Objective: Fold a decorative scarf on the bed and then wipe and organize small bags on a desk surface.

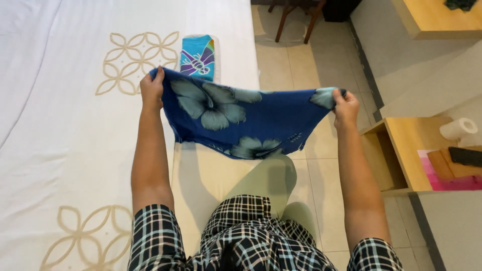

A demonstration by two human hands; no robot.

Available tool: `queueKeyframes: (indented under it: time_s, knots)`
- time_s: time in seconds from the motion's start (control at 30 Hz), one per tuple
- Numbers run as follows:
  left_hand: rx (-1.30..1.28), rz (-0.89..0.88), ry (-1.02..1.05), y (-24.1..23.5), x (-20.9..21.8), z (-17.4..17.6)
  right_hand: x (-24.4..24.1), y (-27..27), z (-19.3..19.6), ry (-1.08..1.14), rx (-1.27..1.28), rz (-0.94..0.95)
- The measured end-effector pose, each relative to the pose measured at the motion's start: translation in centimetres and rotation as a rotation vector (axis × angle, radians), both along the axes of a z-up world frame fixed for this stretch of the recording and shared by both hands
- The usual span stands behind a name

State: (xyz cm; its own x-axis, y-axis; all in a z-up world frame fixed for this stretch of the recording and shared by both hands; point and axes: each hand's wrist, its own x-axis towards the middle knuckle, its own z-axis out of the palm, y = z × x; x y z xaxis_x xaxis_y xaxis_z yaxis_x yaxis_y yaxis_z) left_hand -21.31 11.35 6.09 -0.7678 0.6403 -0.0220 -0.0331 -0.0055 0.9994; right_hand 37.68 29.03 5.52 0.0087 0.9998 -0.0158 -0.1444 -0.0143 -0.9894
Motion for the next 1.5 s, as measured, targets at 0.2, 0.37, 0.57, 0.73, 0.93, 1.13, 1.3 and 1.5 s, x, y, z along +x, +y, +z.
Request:
queueKeyframes:
  time_s: [0.2, 0.37, 0.57, 0.73, 0.93, 1.13, 1.3, 1.5]
  knots:
    - [0.585, 0.026, 0.059, -4.0, 2.4, 10.7, -2.5, -0.1, 8.3, 0.231, 0.433, 0.014]
    - [0.698, 0.074, 0.044, -13.6, 5.6, 11.6, -2.1, -4.3, 7.3, 0.228, 0.404, 0.086]
    - [0.22, 0.336, -0.028, -22.0, 3.7, -7.2, -2.6, -9.4, -6.1, 0.069, 0.027, 0.208]
    - [-0.122, 0.356, -0.038, -26.1, 6.0, -17.1, -1.2, -11.6, -17.8, -0.085, -0.248, 0.243]
    - [-0.111, 0.382, -0.03, -25.8, 6.0, -16.2, -1.3, -12.2, -16.4, -0.187, -0.317, 0.194]
    - [-0.028, 0.377, -0.075, -25.2, 5.6, -15.4, -0.8, -11.9, -16.3, -0.132, -0.237, 0.201]
    - [-0.215, 0.411, 0.001, -27.2, 5.5, -18.3, -0.7, -13.6, -15.8, -0.101, -0.295, 0.204]
    - [-0.385, 0.419, 0.299, -28.5, 5.6, -19.6, -0.4, -14.4, -16.7, -0.118, -0.313, 0.274]
